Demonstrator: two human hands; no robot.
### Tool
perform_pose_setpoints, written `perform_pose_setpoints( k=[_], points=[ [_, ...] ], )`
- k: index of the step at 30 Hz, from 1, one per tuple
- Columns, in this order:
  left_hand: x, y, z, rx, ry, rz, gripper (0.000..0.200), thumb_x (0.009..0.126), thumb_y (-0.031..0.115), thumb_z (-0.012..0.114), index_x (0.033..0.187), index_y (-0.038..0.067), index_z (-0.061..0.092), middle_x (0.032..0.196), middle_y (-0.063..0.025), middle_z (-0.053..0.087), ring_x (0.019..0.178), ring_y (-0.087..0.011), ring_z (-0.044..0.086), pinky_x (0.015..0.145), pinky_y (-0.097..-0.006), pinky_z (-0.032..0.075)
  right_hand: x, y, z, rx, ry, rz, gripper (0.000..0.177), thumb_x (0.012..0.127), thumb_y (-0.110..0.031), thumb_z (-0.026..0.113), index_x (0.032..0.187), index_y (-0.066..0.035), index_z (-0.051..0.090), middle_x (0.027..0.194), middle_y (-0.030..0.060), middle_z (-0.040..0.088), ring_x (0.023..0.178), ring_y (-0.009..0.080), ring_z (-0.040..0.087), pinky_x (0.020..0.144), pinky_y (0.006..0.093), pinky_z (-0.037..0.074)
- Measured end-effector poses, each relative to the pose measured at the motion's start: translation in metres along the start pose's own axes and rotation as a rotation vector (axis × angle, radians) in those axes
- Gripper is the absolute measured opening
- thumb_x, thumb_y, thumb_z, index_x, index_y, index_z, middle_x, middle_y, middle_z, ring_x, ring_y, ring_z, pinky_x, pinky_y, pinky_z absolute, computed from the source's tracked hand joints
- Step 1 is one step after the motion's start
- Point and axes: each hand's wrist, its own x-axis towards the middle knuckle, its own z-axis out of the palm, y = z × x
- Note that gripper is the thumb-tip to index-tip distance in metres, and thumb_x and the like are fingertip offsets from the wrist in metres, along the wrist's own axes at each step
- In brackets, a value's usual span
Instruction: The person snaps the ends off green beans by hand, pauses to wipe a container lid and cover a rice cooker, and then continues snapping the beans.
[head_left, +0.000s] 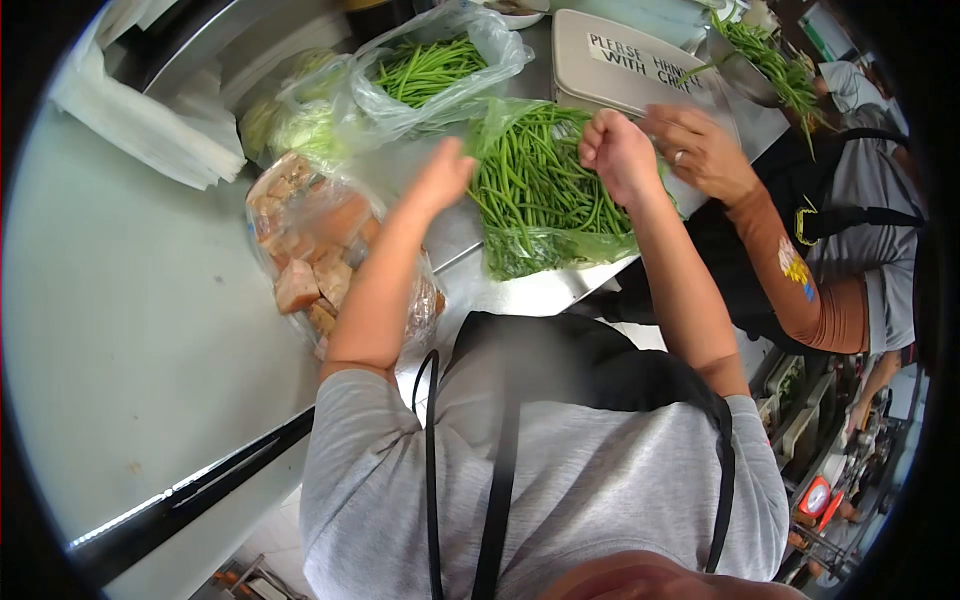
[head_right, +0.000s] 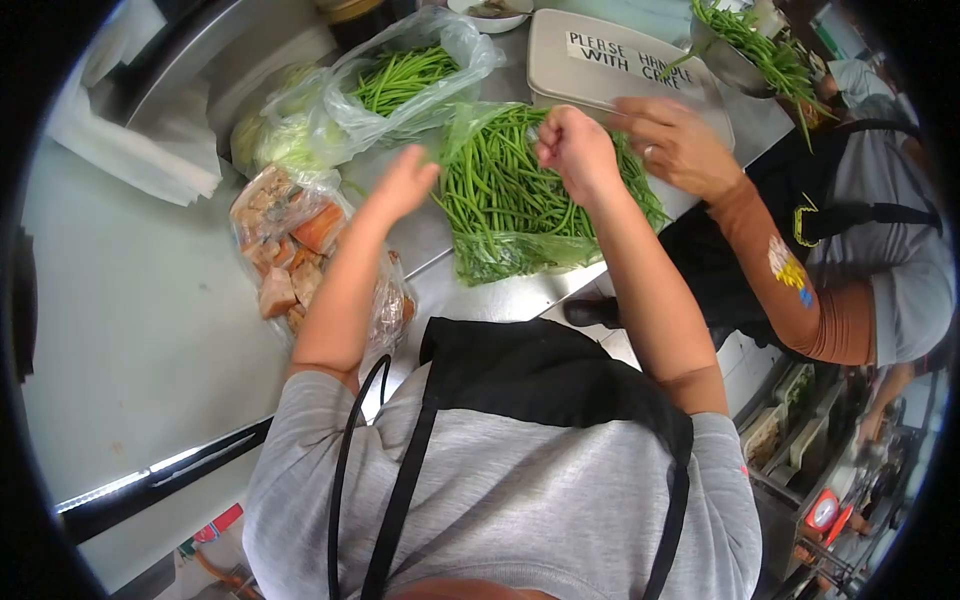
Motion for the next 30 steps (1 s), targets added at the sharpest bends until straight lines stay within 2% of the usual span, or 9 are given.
perform_pose_setpoints(
  k=[2, 3, 6, 9, 16, 19, 25, 28, 30],
  points=[
    [-0.004, 0.011, -0.04, 0.321, -0.093, -0.394, 0.041, 0.075, 0.029, 0.052, 0.103, 0.0, 0.047, 0.103, -0.0189, 0.051, 0.094, -0.0323, 0.05, 0.079, -0.0373, 0.04, -0.003, 0.012, -0.002, -0.778, 0.028, -0.161, 0.023, 0.076, -0.023, 0.048, 0.06, -0.005, 0.046, 0.054, 0.0062, 0.043, 0.05, 0.0165, 0.044, 0.048, 0.0298, 0.037],
    [0.001, -0.001, -0.043, 0.376, -0.064, -0.454, 0.039, 0.075, 0.028, 0.052, 0.102, 0.0, 0.049, 0.103, -0.0182, 0.052, 0.095, -0.0308, 0.051, 0.079, -0.037, 0.041, -0.006, 0.019, 0.009, -1.069, 0.029, -0.236, 0.024, 0.074, -0.026, 0.052, 0.063, -0.004, 0.051, 0.055, 0.0091, 0.047, 0.052, 0.0191, 0.049, 0.05, 0.0313, 0.039],
    [0.01, -0.036, -0.028, 0.53, -0.024, -0.54, 0.032, 0.075, 0.022, 0.05, 0.099, 0.001, 0.053, 0.103, -0.0159, 0.053, 0.095, -0.0278, 0.052, 0.079, -0.036, 0.042, -0.02, 0.041, 0.045, -1.365, -0.156, -0.385, 0.022, 0.068, -0.031, 0.059, 0.072, -0.01, 0.057, 0.078, 0.0085, 0.055, 0.07, 0.0251, 0.055, 0.061, 0.0349, 0.044],
    [0.027, -0.077, 0.003, 0.652, -0.008, -0.507, 0.029, 0.075, 0.016, 0.046, 0.099, 0.002, 0.054, 0.104, -0.0145, 0.053, 0.096, -0.0282, 0.051, 0.079, -0.036, 0.042, -0.027, 0.057, 0.067, -1.546, -0.193, -0.348, 0.023, 0.07, -0.031, 0.056, 0.074, -0.009, 0.056, 0.081, 0.0094, 0.054, 0.073, 0.0253, 0.055, 0.064, 0.035, 0.046],
    [0.014, -0.066, 0.001, 0.558, 0.023, -0.461, 0.031, 0.075, 0.013, 0.044, 0.102, -0.001, 0.051, 0.102, -0.0173, 0.053, 0.097, -0.0307, 0.05, 0.081, -0.0368, 0.041, -0.019, 0.06, 0.035, -0.974, -0.062, -0.386, 0.012, 0.07, -0.011, 0.052, 0.08, -0.005, 0.052, 0.073, 0.0147, 0.055, 0.068, 0.0293, 0.054, 0.06, 0.0364, 0.044],
    [-0.003, -0.026, -0.029, 0.264, 0.201, -0.651, 0.037, 0.075, 0.014, 0.045, 0.106, -0.004, 0.042, 0.102, -0.0214, 0.052, 0.097, -0.031, 0.051, 0.08, -0.0376, 0.041, -0.019, 0.034, 0.019, -0.85, 0.067, -0.289, 0.012, 0.073, -0.009, 0.052, 0.083, -0.006, 0.056, 0.072, 0.0142, 0.056, 0.065, 0.027, 0.055, 0.059, 0.033, 0.044],
    [0.005, -0.029, -0.015, 0.392, 0.016, -0.745, 0.035, 0.076, 0.018, 0.047, 0.103, -0.003, 0.04, 0.104, -0.0212, 0.05, 0.098, -0.0318, 0.05, 0.08, -0.0384, 0.041, -0.023, 0.015, -0.008, -0.798, 0.176, -0.366, 0.012, 0.073, -0.011, 0.054, 0.083, -0.006, 0.06, 0.071, 0.0114, 0.057, 0.064, 0.0241, 0.055, 0.059, 0.0302, 0.044],
    [0.009, -0.054, -0.001, 0.434, 0.093, -0.62, 0.03, 0.077, 0.014, 0.044, 0.102, -0.002, 0.041, 0.1, -0.0188, 0.052, 0.094, -0.0292, 0.052, 0.075, -0.0377, 0.043, -0.026, 0.021, -0.024, -0.89, 0.227, -0.452, 0.012, 0.074, -0.011, 0.054, 0.083, -0.005, 0.06, 0.076, 0.0113, 0.059, 0.066, 0.0221, 0.056, 0.062, 0.0276, 0.043],
    [0.007, -0.078, 0.016, 0.438, 0.224, -0.259, 0.027, 0.078, 0.01, 0.043, 0.102, -0.001, 0.041, 0.096, -0.0143, 0.053, 0.087, -0.0246, 0.053, 0.071, -0.0354, 0.043, -0.03, 0.028, -0.026, -0.809, 0.24, -0.34, 0.013, 0.074, -0.011, 0.054, 0.083, -0.004, 0.06, 0.076, 0.0108, 0.059, 0.066, 0.0198, 0.056, 0.062, 0.0266, 0.043]
  ],
)
